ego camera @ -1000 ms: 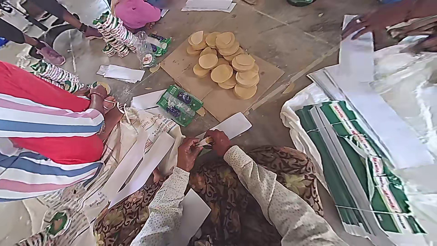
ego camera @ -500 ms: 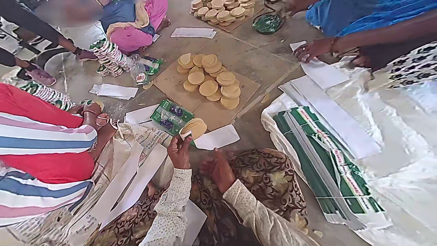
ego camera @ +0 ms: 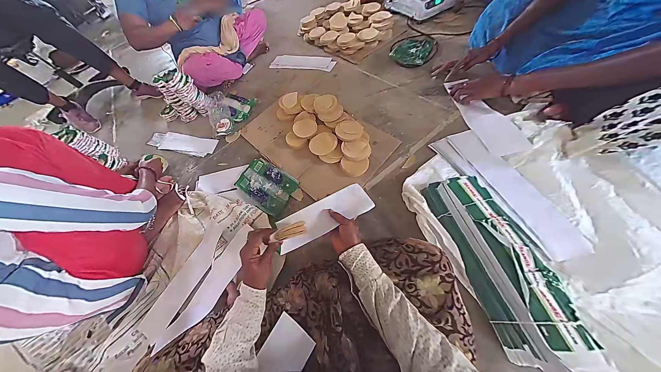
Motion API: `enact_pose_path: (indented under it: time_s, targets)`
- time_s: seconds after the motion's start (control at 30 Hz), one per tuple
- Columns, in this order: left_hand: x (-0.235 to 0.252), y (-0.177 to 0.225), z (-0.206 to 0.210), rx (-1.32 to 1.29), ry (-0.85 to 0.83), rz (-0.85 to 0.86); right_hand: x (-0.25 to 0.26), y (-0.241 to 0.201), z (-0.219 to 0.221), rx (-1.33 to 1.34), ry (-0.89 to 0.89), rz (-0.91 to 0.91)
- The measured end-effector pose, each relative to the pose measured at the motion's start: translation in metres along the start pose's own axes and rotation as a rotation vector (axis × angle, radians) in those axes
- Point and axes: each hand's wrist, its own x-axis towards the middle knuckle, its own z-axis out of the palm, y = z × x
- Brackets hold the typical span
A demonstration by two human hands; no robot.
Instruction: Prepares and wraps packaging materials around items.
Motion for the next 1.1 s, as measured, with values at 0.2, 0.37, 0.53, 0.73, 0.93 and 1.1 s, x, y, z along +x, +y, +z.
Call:
enact_pose_path:
  time_s: [0.2, 0.37, 0.53, 0.73, 0.93, 1.1]
  targets:
    - [-0.012, -0.016, 0.039, 0.425, -0.211, -0.069, 0.016, 0.022, -0.012, -0.153, 0.127, -0.029]
    - [-0.005, -0.009, 0.048, 0.547, -0.267, -0.107, 0.011, 0.026, -0.010, -0.338, 0.131, -0.091]
    - [-0.006, -0.006, 0.066, 0.616, -0.237, -0.098, -0.004, 0.034, -0.021, -0.831, -0.084, -0.400]
    - [-0.007, -0.013, 0.079, 0.614, -0.154, -0.108, 0.001, 0.042, -0.029, -1.297, -0.492, -0.984]
    - [-0.002, -0.002, 0.084, 0.428, -0.138, -0.391, -0.004, 0.042, -0.026, -1.570, -0.552, -0.984]
    - [0.000, -0.005, 0.086, 0.241, -0.123, -0.539, -0.002, 0.041, -0.027, -1.786, -0.624, -0.974]
